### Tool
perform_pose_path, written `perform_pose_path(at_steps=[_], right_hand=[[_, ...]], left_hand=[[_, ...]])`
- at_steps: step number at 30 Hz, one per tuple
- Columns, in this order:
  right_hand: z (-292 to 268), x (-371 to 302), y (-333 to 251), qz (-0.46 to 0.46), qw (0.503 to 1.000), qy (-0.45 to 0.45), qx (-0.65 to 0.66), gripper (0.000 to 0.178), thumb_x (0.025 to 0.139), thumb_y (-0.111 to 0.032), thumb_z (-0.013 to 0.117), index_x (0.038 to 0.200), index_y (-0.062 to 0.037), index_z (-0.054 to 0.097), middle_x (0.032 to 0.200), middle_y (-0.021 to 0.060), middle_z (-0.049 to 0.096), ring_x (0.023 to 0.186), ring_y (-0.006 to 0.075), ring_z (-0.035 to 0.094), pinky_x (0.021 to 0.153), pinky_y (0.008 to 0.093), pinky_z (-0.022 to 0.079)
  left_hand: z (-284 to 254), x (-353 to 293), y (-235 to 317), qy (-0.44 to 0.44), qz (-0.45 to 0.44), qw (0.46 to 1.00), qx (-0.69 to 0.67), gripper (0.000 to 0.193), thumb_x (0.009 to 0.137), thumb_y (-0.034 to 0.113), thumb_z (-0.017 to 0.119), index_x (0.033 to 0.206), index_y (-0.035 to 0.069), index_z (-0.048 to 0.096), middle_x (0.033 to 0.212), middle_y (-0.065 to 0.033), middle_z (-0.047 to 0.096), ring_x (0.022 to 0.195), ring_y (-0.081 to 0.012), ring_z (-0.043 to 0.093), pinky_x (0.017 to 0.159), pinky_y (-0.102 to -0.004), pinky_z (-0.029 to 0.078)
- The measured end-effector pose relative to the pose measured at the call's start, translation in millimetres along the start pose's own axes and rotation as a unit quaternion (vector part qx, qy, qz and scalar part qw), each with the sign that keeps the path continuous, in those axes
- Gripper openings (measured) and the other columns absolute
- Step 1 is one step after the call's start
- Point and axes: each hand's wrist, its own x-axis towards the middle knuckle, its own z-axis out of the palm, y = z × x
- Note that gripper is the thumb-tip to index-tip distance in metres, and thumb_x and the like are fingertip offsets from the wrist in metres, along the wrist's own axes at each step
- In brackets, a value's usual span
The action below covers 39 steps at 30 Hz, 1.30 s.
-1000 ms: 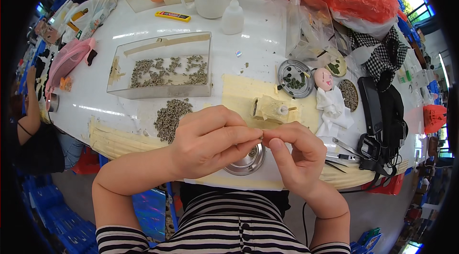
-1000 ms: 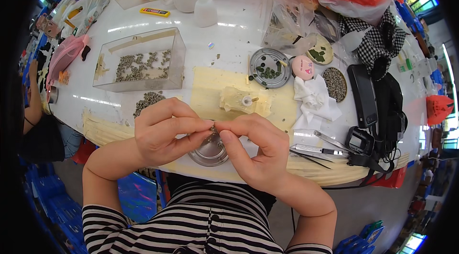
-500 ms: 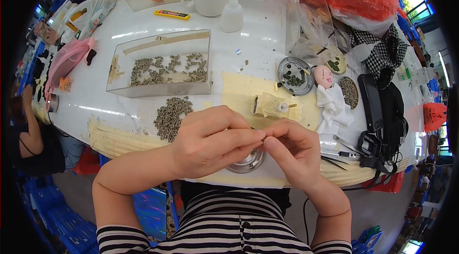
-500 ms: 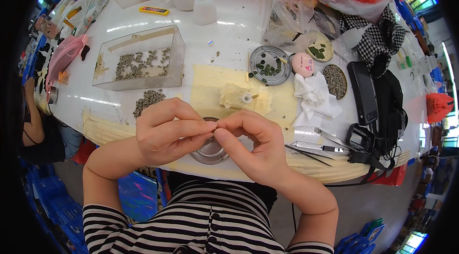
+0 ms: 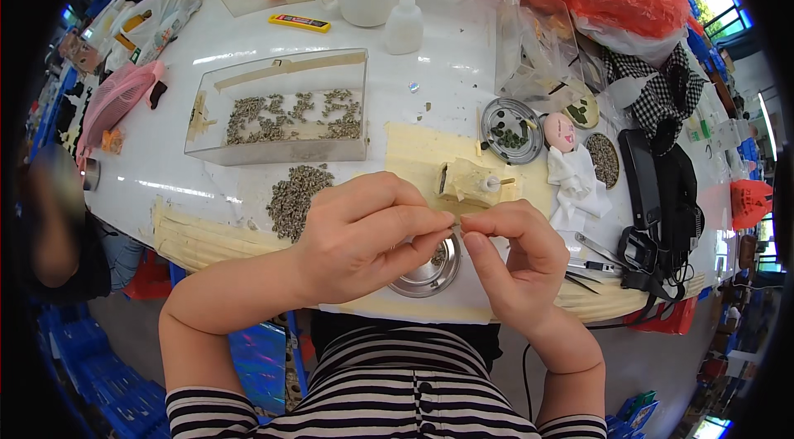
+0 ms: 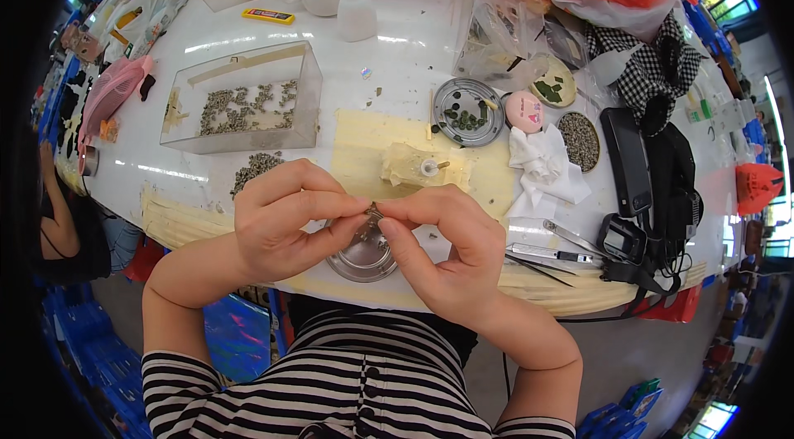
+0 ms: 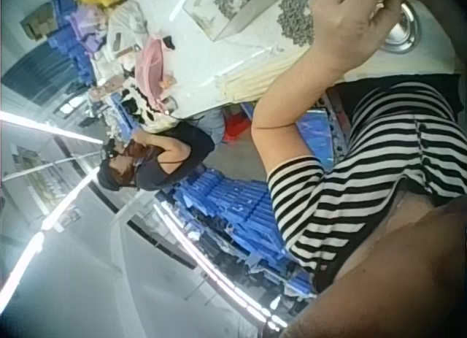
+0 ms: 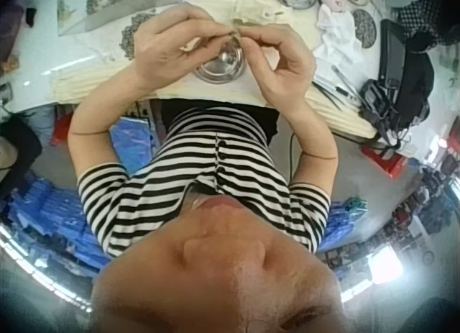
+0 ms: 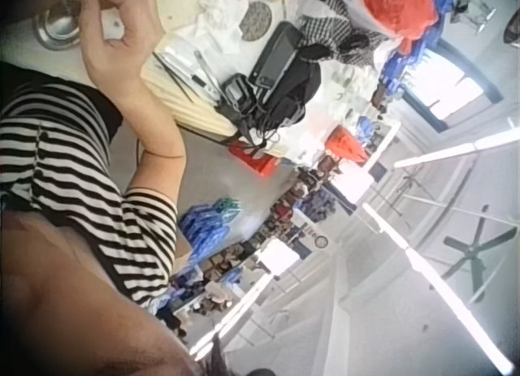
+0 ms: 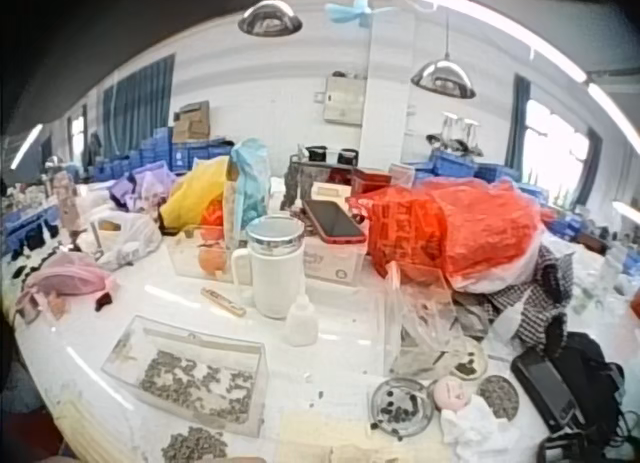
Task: The person assembles small electronic components by hand, inserting tiny pins into a circular connector and then pouring additional small parts from a plastic container onto the workspace.
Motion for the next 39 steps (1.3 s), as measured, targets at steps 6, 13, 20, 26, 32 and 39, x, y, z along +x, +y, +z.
perform_pose_path(at_steps=[6,13,20,26,32,39], right_hand=[[1.6,-0.4,0.2,0.006,1.0,-0.008,0.001,0.018,0.079,0.005,0.073,0.097,0.0029,0.073,0.085,0.0111,0.069,0.072,0.0157,0.064,0.065,0.0251,0.05],[1.6,0.0,1.3,0.009,1.0,-0.01,0.006,0.016,0.08,0.004,0.072,0.096,0.003,0.072,0.086,0.0107,0.069,0.072,0.015,0.064,0.066,0.0248,0.05],[1.7,-0.4,1.5,0.016,1.0,-0.012,0.008,0.016,0.081,0.004,0.072,0.096,0.003,0.072,0.087,0.0103,0.069,0.073,0.0146,0.064,0.066,0.0246,0.05],[1.6,-0.1,0.4,0.023,1.0,-0.014,0.008,0.015,0.081,0.004,0.072,0.096,0.0029,0.072,0.087,0.0098,0.069,0.073,0.0143,0.064,0.067,0.0246,0.051],[1.5,-0.2,0.7,0.025,1.0,-0.016,0.007,0.014,0.081,0.004,0.071,0.095,0.0031,0.072,0.087,0.0093,0.069,0.074,0.0142,0.064,0.066,0.0245,0.05],[1.4,-0.2,1.0,0.024,0.999,-0.02,0.005,0.013,0.082,0.004,0.071,0.095,0.0032,0.072,0.086,0.0092,0.069,0.073,0.0141,0.064,0.066,0.0245,0.05]], left_hand=[[-0.2,-0.9,1.8,-0.001,-0.015,1.0,-0.01,0.027,0.071,-0.005,0.08,0.096,0.002,0.074,0.08,-0.0061,0.064,0.065,-0.0129,0.061,0.053,-0.023,0.047],[0.7,0.3,0.7,0.006,-0.01,1.0,-0.007,0.024,0.071,-0.003,0.08,0.093,0.003,0.073,0.079,-0.0054,0.064,0.063,-0.0139,0.061,0.052,-0.0245,0.048],[-0.6,0.5,1.8,-0.005,-0.013,1.0,-0.006,0.026,0.07,-0.005,0.081,0.094,0.002,0.074,0.08,-0.0061,0.064,0.064,-0.0128,0.062,0.053,-0.0233,0.048],[-0.3,0.0,-0.2,-0.007,-0.007,1.0,-0.008,0.026,0.07,-0.004,0.081,0.094,0.002,0.074,0.08,-0.0058,0.064,0.064,-0.0128,0.061,0.053,-0.0231,0.047],[0.1,0.1,-0.2,-0.002,-0.003,1.0,-0.01,0.026,0.07,-0.003,0.082,0.094,0.002,0.074,0.079,-0.0058,0.064,0.064,-0.0136,0.061,0.053,-0.0239,0.047],[-0.7,-0.7,0.4,-0.008,-0.005,1.0,-0.009,0.026,0.07,-0.003,0.082,0.094,0.002,0.074,0.079,-0.0054,0.064,0.065,-0.0141,0.062,0.054,-0.0243,0.048]])
